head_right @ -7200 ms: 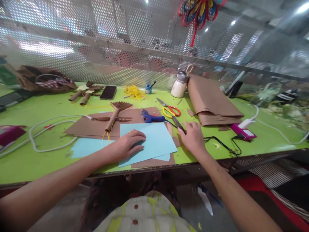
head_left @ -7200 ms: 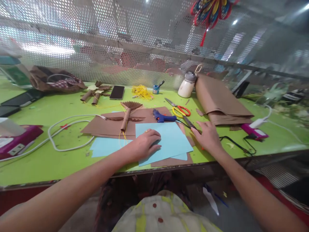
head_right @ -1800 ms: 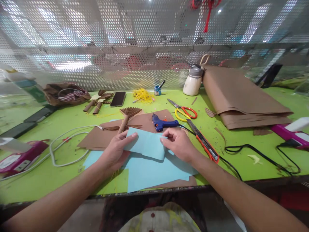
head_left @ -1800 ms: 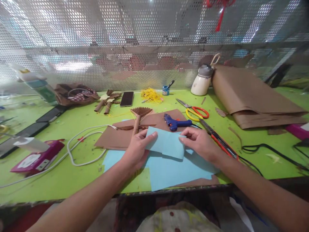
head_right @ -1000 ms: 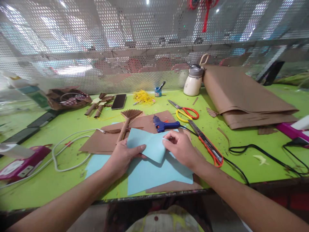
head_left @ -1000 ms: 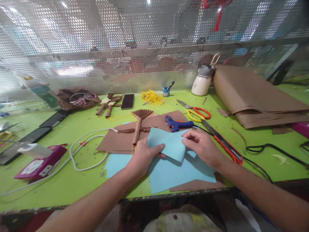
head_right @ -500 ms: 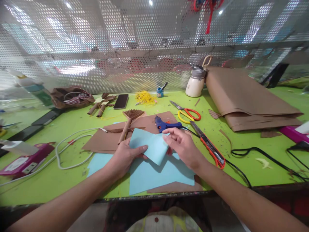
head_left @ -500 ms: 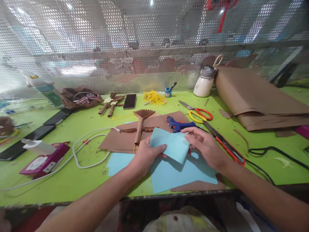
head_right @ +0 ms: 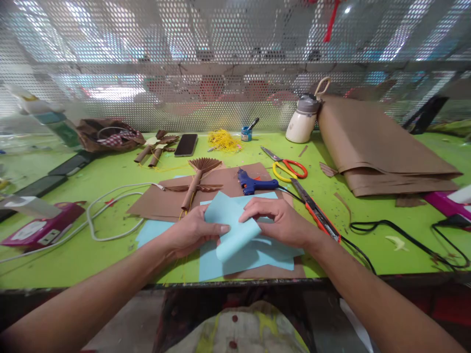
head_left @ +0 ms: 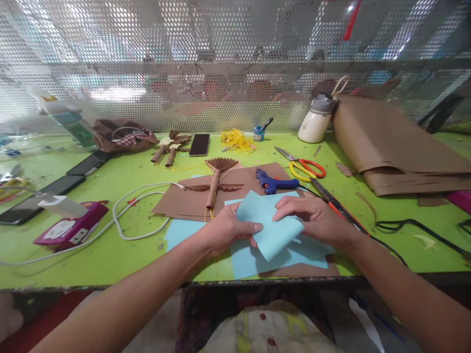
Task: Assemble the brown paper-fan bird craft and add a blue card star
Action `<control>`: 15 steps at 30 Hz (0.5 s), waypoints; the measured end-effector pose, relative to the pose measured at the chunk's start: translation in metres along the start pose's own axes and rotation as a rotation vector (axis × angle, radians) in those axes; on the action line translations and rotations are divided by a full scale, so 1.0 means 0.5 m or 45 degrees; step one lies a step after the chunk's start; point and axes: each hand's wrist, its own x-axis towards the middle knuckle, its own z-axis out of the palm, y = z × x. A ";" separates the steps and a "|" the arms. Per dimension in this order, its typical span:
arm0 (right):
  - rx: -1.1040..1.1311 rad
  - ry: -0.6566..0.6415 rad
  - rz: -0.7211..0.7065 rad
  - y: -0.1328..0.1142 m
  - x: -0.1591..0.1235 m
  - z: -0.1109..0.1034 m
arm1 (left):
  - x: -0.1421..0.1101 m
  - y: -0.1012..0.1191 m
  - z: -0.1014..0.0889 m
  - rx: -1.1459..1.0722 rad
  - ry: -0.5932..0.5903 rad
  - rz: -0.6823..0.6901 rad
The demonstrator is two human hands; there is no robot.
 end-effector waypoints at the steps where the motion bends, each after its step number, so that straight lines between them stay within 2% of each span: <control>1: 0.004 0.008 0.010 0.002 -0.001 0.002 | 0.000 0.000 0.000 0.008 -0.015 -0.007; 6: 0.045 0.016 0.073 0.004 -0.004 0.006 | -0.004 -0.003 0.003 0.106 -0.028 -0.014; 10: 0.055 -0.027 0.035 0.004 -0.007 0.008 | -0.005 -0.006 0.008 0.173 -0.107 -0.014; 15: 0.060 -0.014 0.123 0.012 -0.006 0.010 | -0.005 -0.001 0.003 0.027 -0.246 -0.049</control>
